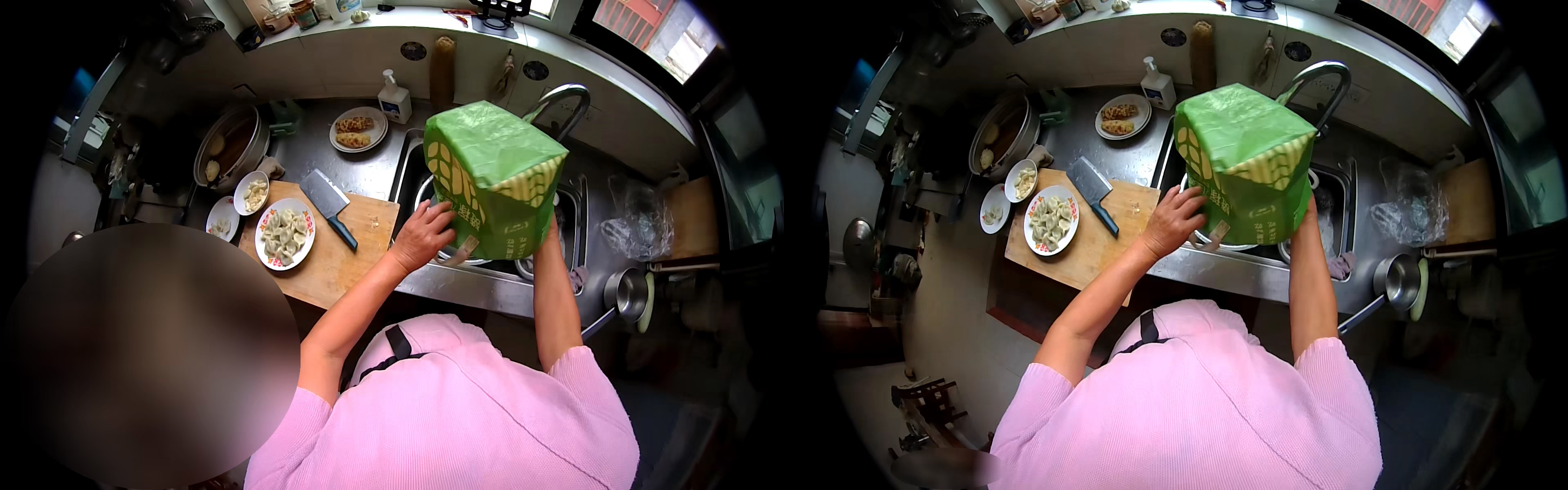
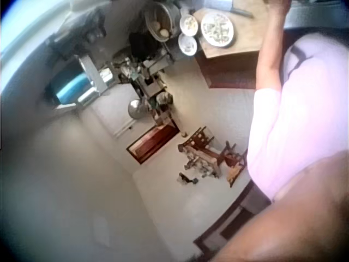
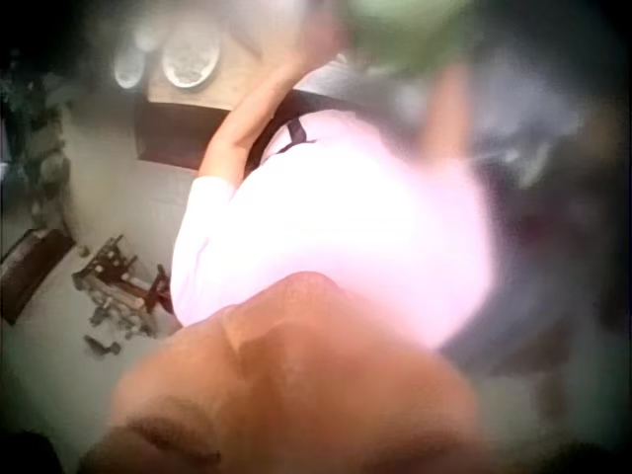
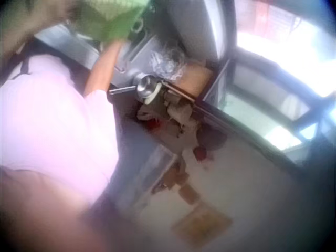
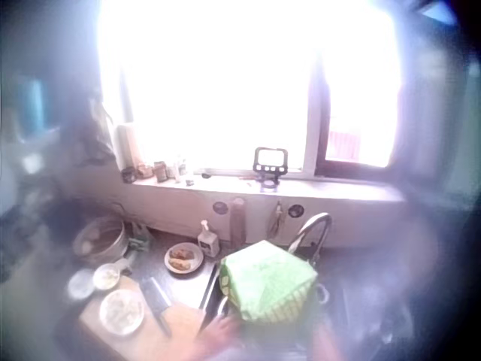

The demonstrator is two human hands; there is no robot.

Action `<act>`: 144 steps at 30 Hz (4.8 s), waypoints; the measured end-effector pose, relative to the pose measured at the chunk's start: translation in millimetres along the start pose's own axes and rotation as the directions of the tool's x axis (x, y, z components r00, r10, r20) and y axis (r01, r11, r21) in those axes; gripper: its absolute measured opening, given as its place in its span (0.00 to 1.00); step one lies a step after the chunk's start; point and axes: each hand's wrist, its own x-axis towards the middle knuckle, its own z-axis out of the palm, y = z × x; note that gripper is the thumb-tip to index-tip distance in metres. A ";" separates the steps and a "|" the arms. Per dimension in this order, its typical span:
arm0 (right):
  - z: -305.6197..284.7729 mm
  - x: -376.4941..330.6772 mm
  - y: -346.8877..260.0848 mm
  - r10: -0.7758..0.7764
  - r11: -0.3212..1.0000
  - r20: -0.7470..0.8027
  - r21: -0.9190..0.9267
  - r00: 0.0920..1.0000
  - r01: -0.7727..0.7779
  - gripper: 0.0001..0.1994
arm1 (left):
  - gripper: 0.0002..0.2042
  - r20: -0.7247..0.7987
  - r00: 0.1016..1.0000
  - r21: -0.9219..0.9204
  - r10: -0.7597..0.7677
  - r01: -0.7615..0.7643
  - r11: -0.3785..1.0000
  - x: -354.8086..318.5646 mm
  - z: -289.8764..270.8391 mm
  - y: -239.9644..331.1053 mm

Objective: The person chops garlic on a cutting board using a cleaver, transfers the pieces into a bowl, then moves a plate of dumplings to a steamer. They later place the dumplings into a green bag and wash their hands at the sink.

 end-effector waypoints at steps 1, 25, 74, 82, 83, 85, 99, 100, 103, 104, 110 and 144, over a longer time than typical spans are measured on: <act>-5.7 8.1 -0.9 0.012 1.000 0.010 0.022 1.000 -0.012 0.11 | 0.03 0.026 1.000 -0.001 -0.011 0.011 1.000 1.1 0.7 2.2; 125.5 -42.9 6.7 0.079 0.812 0.478 -0.540 0.875 0.221 0.08 | 0.10 0.046 -0.013 -0.886 -0.999 0.461 -0.047 -112.4 -162.7 74.4; 143.0 -57.1 -0.1 0.153 0.975 0.201 -0.190 0.967 -0.115 0.12 | 0.13 -0.192 -0.110 -0.847 -0.975 0.521 0.108 -250.5 -151.6 -41.5; 140.5 -73.1 -14.9 0.226 0.974 0.269 -0.061 0.936 -0.218 0.12 | 0.13 -0.402 0.513 0.244 -0.758 0.858 0.451 -188.4 -191.8 -31.1; 143.3 -74.2 -14.7 0.235 0.972 0.288 -0.069 0.928 -0.225 0.13 | 0.11 -0.379 0.493 0.189 -0.783 0.870 0.455 -186.0 -190.0 -30.2; 151.1 -75.6 -14.3 0.244 0.970 0.315 -0.089 0.917 -0.227 0.14 | 0.14 -0.328 0.445 0.213 -0.833 0.894 0.393 -184.3 -186.3 -29.6; 243.5 -90.9 -12.0 0.338 0.941 0.574 -0.202 0.746 -0.271 0.14 | 0.06 0.131 0.297 0.600 -0.946 0.735 0.314 -154.2 -196.4 -40.3; 250.2 -92.5 -9.8 0.347 0.938 0.583 -0.209 0.735 -0.277 0.14 | 0.06 -0.027 0.341 0.433 -0.940 0.851 0.297 -156.4 -192.7 -40.4; 274.0 -97.8 5.3 0.375 0.926 0.604 -0.217 0.703 -0.308 0.11 | 0.07 -0.377 0.177 -0.197 -0.909 0.944 0.266 -171.9 -182.5 -44.9; 281.4 -99.3 10.7 0.382 0.923 0.619 -0.210 0.687 -0.323 0.11 | 0.07 -0.463 0.084 -0.399 -0.882 0.869 0.292 -179.0 -182.0 -46.6; 321.2 -100.5 54.8 0.429 0.898 0.648 -0.229 0.629 -0.377 0.10 | 0.11 -0.208 -0.210 -0.969 -0.955 -0.092 0.231 -203.5 -169.3 -38.8; 274.9 -86.1 134.5 0.633 0.766 0.386 -0.439 0.670 -0.470 0.12 | 0.17 0.185 -0.286 -0.931 -0.940 0.254 -0.261 -236.3 -160.9 -27.5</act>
